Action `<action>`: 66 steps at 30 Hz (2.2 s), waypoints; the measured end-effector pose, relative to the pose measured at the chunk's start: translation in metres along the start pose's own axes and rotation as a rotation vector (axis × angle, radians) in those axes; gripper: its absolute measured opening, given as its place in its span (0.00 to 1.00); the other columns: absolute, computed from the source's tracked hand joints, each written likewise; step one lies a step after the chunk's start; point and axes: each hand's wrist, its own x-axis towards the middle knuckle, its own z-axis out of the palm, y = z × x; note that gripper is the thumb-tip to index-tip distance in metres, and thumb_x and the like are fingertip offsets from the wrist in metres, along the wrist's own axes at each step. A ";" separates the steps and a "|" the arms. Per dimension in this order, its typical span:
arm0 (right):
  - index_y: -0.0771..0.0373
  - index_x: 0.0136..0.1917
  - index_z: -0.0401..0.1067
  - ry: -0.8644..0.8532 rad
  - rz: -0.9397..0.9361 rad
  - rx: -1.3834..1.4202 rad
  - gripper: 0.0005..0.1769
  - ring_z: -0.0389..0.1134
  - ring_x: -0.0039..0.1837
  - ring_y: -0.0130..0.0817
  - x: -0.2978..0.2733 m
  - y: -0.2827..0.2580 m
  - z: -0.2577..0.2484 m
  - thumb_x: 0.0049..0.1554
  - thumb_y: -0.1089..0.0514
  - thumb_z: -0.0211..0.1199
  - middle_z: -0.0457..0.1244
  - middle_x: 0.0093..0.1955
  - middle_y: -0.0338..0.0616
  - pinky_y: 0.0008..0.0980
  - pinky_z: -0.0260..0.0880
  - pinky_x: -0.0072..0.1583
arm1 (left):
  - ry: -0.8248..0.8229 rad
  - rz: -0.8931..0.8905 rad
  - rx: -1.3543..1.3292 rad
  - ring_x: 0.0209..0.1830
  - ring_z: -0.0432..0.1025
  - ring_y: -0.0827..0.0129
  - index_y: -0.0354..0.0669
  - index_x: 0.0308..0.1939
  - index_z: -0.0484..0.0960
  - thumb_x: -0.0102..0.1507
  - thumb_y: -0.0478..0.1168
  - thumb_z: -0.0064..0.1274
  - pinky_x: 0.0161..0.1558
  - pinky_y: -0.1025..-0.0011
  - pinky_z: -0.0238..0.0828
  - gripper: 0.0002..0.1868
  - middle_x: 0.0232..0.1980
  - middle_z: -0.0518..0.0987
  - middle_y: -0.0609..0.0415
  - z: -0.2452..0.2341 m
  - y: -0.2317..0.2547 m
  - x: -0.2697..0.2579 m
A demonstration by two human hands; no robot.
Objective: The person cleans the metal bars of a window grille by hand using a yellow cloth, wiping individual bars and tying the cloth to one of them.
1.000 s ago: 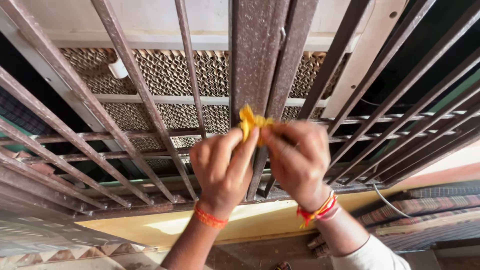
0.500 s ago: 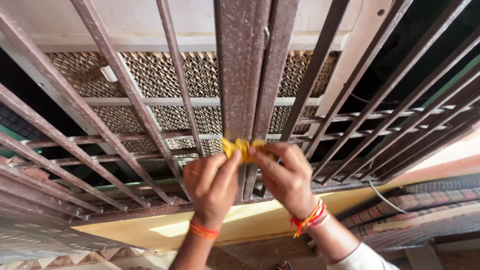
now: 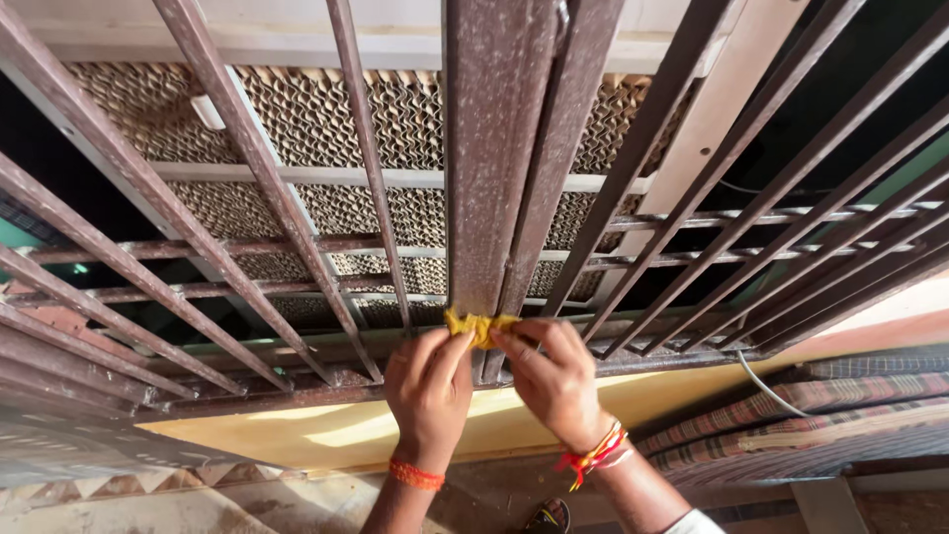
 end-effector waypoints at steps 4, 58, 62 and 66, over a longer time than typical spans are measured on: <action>0.61 0.54 0.79 0.095 -0.023 -0.016 0.19 0.69 0.50 0.39 0.024 0.008 -0.012 0.50 0.74 0.69 0.67 0.49 0.45 0.36 0.71 0.49 | 0.024 0.073 -0.006 0.39 0.75 0.65 0.43 0.49 0.86 0.60 0.30 0.64 0.41 0.65 0.67 0.14 0.43 0.80 0.57 -0.005 0.000 0.027; 0.61 0.50 0.78 -0.044 0.287 0.049 0.11 0.71 0.44 0.40 -0.124 0.032 0.089 0.53 0.69 0.70 0.68 0.47 0.43 0.35 0.73 0.45 | -0.131 -0.261 -0.007 0.38 0.76 0.63 0.44 0.39 0.84 0.59 0.33 0.64 0.42 0.65 0.68 0.06 0.41 0.82 0.58 0.039 -0.063 -0.122; 0.59 0.48 0.80 -0.195 0.406 0.039 0.12 0.73 0.44 0.43 -0.170 0.040 0.119 0.50 0.69 0.68 0.69 0.47 0.43 0.36 0.74 0.45 | -0.221 -0.416 0.004 0.38 0.78 0.59 0.44 0.37 0.84 0.58 0.33 0.63 0.40 0.65 0.71 0.05 0.38 0.82 0.55 0.057 -0.076 -0.172; 0.60 0.48 0.82 -0.182 0.741 0.085 0.11 0.73 0.43 0.40 -0.205 0.040 0.142 0.50 0.66 0.70 0.70 0.45 0.44 0.35 0.74 0.45 | -0.186 -1.014 -0.076 0.30 0.81 0.65 0.41 0.35 0.85 0.57 0.35 0.63 0.33 0.68 0.74 0.04 0.31 0.85 0.51 0.092 -0.082 -0.217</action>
